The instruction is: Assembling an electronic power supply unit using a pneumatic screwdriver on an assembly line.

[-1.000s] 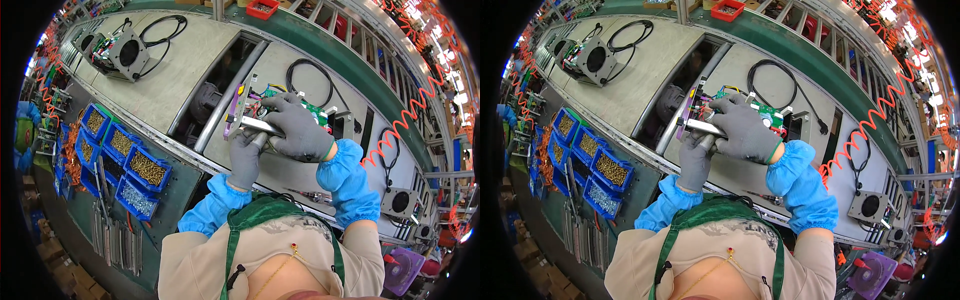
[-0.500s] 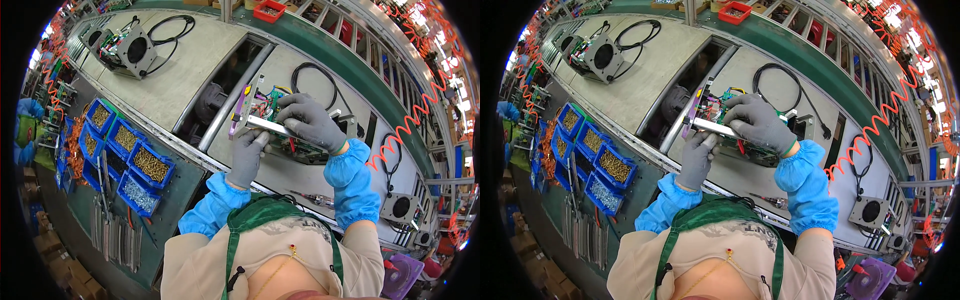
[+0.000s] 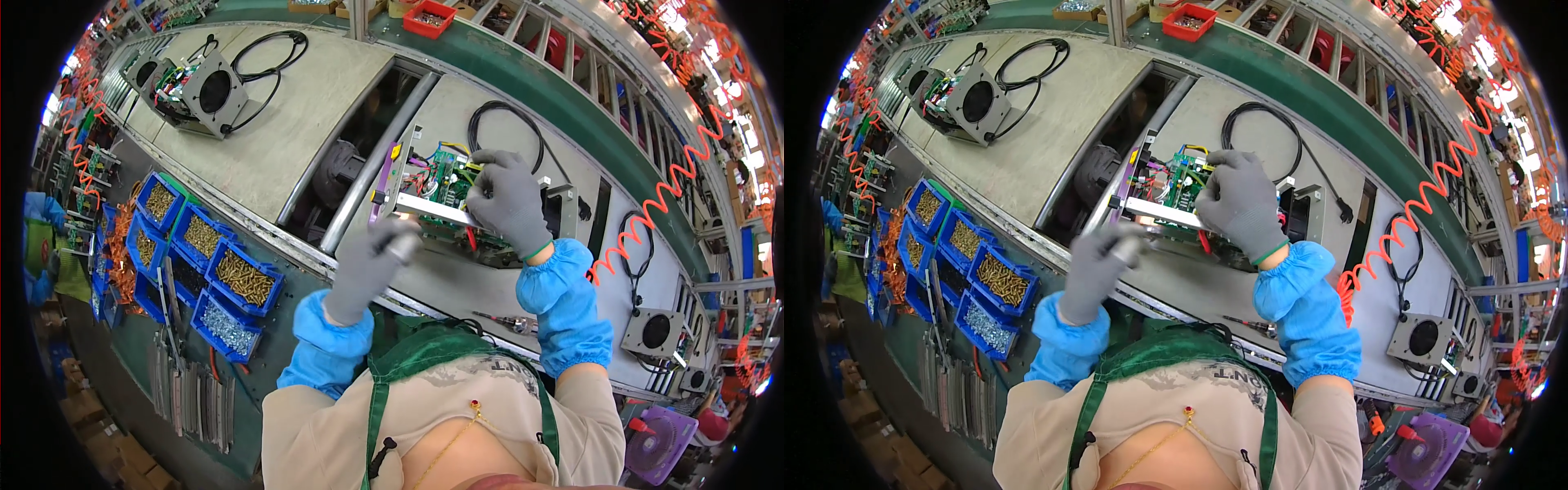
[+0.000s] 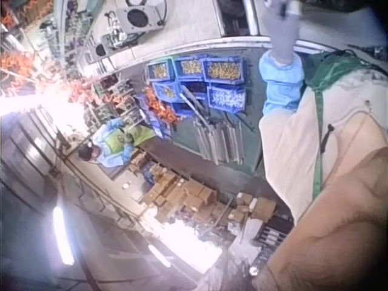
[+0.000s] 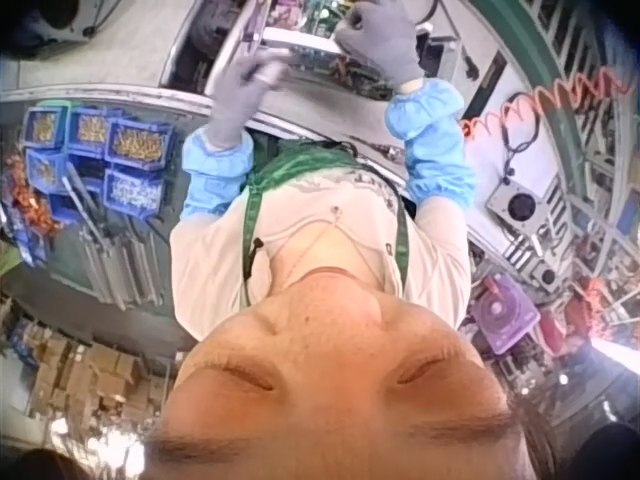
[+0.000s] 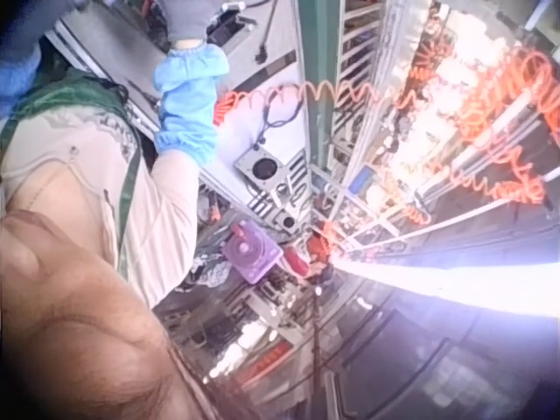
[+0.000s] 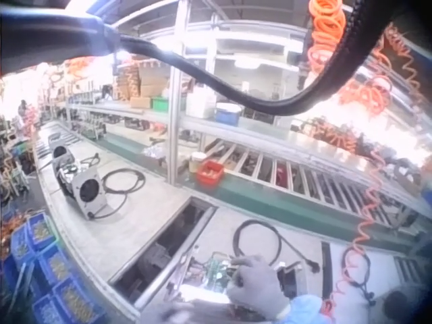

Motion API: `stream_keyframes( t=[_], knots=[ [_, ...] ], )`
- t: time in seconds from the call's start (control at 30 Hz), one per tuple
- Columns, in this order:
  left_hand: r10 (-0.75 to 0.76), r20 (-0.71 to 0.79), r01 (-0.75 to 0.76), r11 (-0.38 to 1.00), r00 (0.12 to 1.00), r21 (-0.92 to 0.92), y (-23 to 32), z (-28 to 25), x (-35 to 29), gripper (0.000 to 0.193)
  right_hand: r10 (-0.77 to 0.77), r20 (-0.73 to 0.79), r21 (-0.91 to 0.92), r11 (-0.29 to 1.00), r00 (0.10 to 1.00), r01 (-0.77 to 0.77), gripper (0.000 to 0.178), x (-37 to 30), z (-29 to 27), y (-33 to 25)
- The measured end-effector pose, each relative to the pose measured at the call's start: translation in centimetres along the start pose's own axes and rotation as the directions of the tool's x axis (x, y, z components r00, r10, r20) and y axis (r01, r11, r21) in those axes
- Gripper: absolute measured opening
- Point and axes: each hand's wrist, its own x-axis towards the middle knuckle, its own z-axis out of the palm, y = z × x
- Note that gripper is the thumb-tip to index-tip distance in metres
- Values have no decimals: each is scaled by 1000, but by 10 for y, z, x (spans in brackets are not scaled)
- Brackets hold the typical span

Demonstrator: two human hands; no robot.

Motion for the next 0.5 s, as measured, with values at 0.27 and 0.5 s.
stream_keyframes(
  t=[0.27, 0.5],
  knots=[
    [288, -228, -251, 952, 930, 176, -20, -26, 104, 35, 58, -532, -166, 971, 845, -171, 45, -52, -51, -2],
    [-63, 145, 77, 993, 987, -88, -48, -13, 146, 53, 664, -477, 699, 684, 576, -209, 40, -127, 11, 77]
  ],
)
